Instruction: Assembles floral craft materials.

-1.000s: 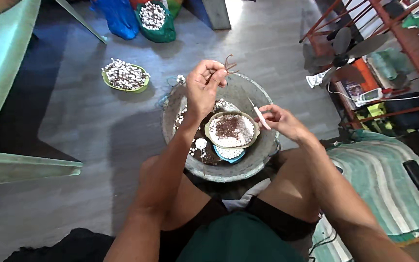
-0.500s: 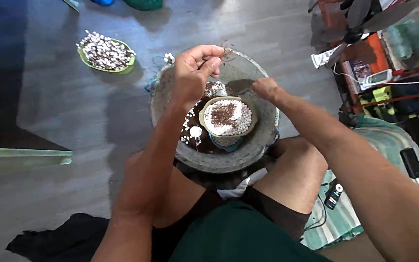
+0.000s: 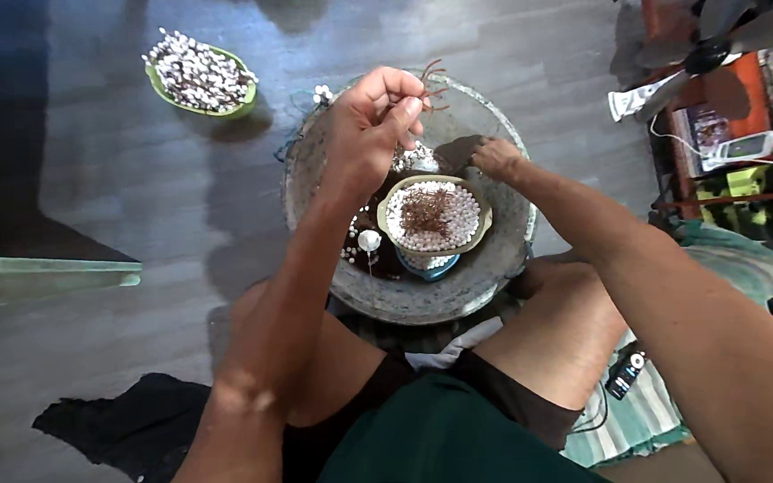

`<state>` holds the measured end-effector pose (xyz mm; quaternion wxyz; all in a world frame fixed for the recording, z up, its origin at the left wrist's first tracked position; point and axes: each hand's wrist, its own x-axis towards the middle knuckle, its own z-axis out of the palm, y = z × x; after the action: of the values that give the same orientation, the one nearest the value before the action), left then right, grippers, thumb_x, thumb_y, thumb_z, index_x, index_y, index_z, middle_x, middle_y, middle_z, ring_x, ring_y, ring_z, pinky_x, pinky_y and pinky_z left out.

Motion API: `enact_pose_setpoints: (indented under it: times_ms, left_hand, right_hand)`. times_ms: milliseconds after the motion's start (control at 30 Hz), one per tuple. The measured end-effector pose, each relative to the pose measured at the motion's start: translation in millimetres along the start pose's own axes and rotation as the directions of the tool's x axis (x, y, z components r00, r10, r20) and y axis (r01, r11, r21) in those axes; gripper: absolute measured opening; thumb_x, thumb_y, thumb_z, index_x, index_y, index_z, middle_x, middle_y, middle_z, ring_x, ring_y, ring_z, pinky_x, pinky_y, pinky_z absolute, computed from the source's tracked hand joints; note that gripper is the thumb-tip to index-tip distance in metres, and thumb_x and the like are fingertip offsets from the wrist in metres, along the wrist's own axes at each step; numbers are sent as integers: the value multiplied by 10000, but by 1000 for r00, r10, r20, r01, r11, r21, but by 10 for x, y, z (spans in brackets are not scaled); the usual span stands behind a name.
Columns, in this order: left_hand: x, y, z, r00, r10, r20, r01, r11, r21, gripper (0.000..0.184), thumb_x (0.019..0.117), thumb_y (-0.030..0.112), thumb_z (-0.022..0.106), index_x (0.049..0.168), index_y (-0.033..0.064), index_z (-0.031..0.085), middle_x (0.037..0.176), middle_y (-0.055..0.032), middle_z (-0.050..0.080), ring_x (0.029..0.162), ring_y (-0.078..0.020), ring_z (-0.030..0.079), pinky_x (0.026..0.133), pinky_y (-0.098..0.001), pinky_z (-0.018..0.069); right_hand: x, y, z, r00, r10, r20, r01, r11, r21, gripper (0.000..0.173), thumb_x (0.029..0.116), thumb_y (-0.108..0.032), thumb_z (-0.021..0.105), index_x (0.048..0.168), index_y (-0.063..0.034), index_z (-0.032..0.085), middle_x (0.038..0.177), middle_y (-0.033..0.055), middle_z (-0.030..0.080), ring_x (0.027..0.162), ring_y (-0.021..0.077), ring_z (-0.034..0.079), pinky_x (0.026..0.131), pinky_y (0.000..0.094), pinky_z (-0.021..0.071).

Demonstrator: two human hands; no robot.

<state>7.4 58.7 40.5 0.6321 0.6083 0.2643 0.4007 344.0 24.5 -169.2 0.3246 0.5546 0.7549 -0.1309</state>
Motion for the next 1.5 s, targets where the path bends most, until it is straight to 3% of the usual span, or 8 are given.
enact_pose_setpoints:
  times_ms: [133, 233, 333, 400, 467, 767, 1233, 1500]
  left_hand:
    - [-61, 38, 10, 998, -54, -17, 54, 998, -29, 130, 1023, 32, 543, 1125, 14, 621, 1030, -81, 689, 813, -171, 695, 688, -333, 616]
    - [-143, 65, 44, 991, -125, -39, 123, 991, -53, 129, 1032, 42, 544, 1135, 37, 621, 1026, -63, 681, 848, -169, 689, 718, -341, 612]
    - [-227, 51, 109, 986, -160, -52, 156, 985, -68, 150, 1032, 53, 561, 1164, 22, 627, 1069, -90, 678, 931, -193, 686, 794, -371, 604]
    - [-283, -16, 185, 988, -155, -31, 152, 986, -72, 138, 1029, 52, 569, 1148, 18, 631, 1054, -85, 676, 939, -184, 679, 804, -367, 597]
    - [-331, -84, 280, 991, -131, 5, 131, 990, -58, 142, 1020, 45, 580, 1144, 7, 638, 1021, -83, 685, 906, -176, 683, 785, -361, 600]
    - [-563, -147, 439, 994, -4, 105, -2, 998, 58, 146, 1006, 48, 602, 1128, -14, 653, 1007, -84, 703, 835, -148, 688, 751, -322, 598]
    - [-496, 74, 191, 969, 9, 248, -74, 965, 251, 110, 959, 141, 709, 1009, 48, 681, 949, -32, 702, 841, -107, 681, 763, -291, 588]
    - [-494, 63, 99, 987, 19, 160, -20, 1000, 2, 137, 967, 48, 686, 1069, -31, 639, 950, -97, 705, 761, -181, 718, 698, -347, 644]
  right_hand:
    - [-176, 97, 94, 981, -50, -190, 54, 998, 12, 230, 971, -24, 608, 1168, -10, 725, 1304, 212, 636, 1314, 426, 523, 1113, 606, 387]
    - [-474, -23, -5, 897, 242, -371, -75, 908, 411, 224, 1006, -205, 642, 1139, -49, 734, 1287, 190, 655, 1276, 387, 570, 1100, 593, 424]
    - [-969, -437, -558, 776, 540, -327, 139, 358, 923, 239, 946, -241, 740, 1090, -51, 725, 1031, 90, 734, 914, 198, 718, 853, 424, 607]
    - [-1405, -825, -930, 773, 510, -377, 451, -25, 892, 286, 969, -169, 717, 1197, -4, 664, 1005, 89, 732, 861, 188, 729, 832, 399, 634]
    - [-1725, -1163, -1175, 713, 515, -476, 616, -136, 776, 327, 982, -127, 684, 1269, 14, 618, 1046, 101, 736, 893, 205, 729, 849, 408, 628]
    - [-1868, -1788, -1361, 554, 696, -457, 776, -233, 586, 223, 984, -64, 676, 1181, 41, 674, 962, 123, 724, 816, 186, 706, 794, 360, 624]
    - [-1907, -1815, -1538, 475, 685, -552, 714, 66, 697, 196, 967, -48, 674, 1146, 29, 698, 896, 81, 727, 785, 157, 698, 749, 335, 611]
    - [-1797, -2153, -1176, 620, 728, -293, 656, -276, 702, 442, 1070, -271, 519, 1450, -50, 472, 1119, 88, 683, 920, 196, 685, 800, 384, 597]
